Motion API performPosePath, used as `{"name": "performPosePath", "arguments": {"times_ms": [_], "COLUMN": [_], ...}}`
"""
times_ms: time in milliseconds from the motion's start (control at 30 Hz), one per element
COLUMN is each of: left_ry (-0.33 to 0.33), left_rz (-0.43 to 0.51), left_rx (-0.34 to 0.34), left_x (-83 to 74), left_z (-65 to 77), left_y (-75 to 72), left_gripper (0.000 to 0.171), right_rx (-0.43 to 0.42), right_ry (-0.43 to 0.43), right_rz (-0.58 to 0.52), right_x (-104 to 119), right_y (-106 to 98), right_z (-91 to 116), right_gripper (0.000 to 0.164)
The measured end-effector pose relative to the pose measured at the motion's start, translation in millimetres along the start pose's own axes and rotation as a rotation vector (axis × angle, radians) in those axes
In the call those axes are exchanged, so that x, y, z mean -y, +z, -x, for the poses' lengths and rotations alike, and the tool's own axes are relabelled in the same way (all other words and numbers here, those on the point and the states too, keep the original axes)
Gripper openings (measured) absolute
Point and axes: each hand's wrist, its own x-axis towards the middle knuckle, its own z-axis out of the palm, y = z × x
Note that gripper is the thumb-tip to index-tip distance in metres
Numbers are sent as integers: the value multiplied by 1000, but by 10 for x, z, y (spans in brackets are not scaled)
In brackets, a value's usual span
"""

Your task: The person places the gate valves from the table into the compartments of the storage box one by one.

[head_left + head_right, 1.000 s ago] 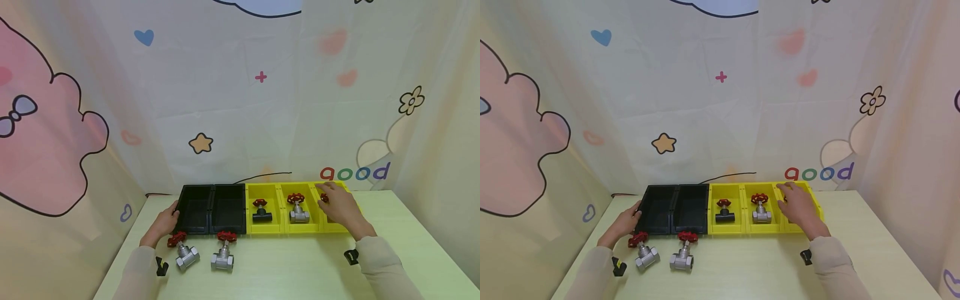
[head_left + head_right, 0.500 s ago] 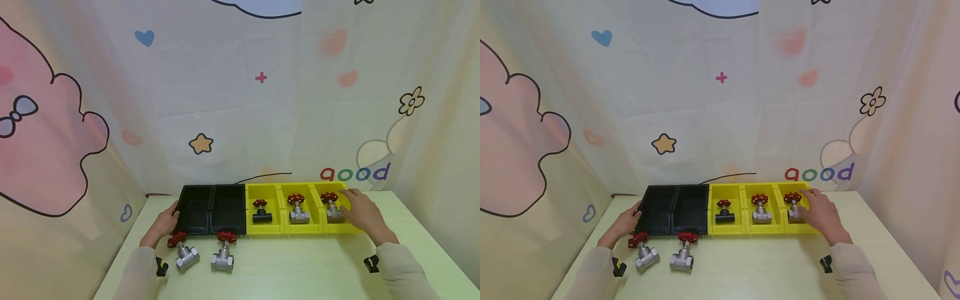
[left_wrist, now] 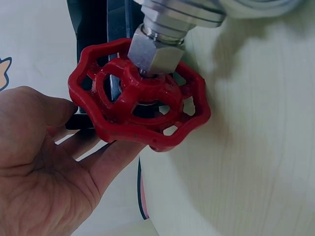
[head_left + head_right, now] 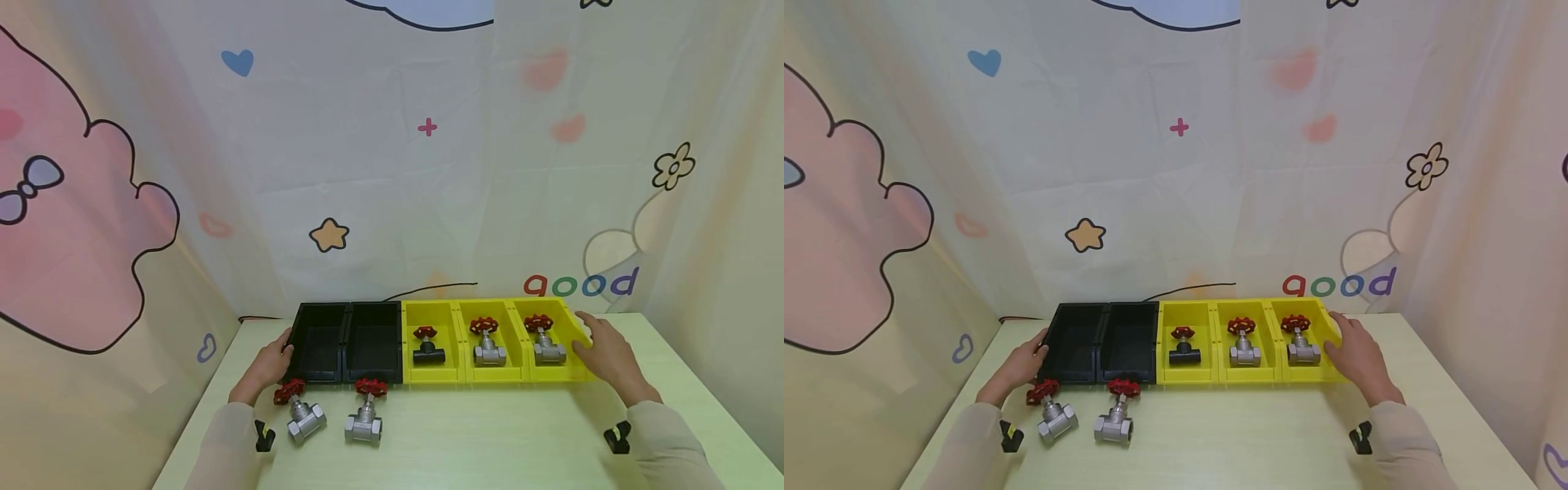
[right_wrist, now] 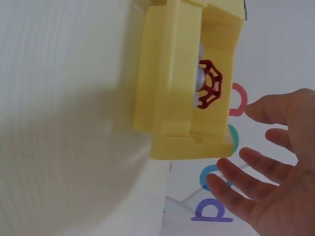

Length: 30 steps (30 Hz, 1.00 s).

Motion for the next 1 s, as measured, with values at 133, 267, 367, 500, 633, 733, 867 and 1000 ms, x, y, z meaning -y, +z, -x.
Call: {"name": "performPosePath", "arguments": {"times_ms": [133,267,367,500,633,733,867,1000], "left_ry": [-2,-9,-10,-8,-22,-35,-29,0], "left_rz": [11,21,23,24,30,37,21,-13], "left_rx": [0,4,2,-4,-2,3,1,-20], "left_x": [-8,-14,-18,-22,-22,-21,-17,-25], "left_z": [9,15,18,21,26,27,18,3], "left_y": [2,5,7,9,12,13,9,-1], "left_gripper": [56,57,56,56,56,56,56,56], "right_rx": [25,46,41,39,34,22,14,8], "right_ry": [36,64,65,63,66,65,60,62], "right_rz": [-31,-51,-60,-59,-50,-46,-43,-44], "right_x": [-64,-119,-146,-168,-181,-196,-216,-219], "right_y": [53,116,137,156,195,223,242,246], "right_z": [-2,-15,-9,8,15,12,8,8], "right_gripper": [66,64,63,57,53,52,52,52]}}
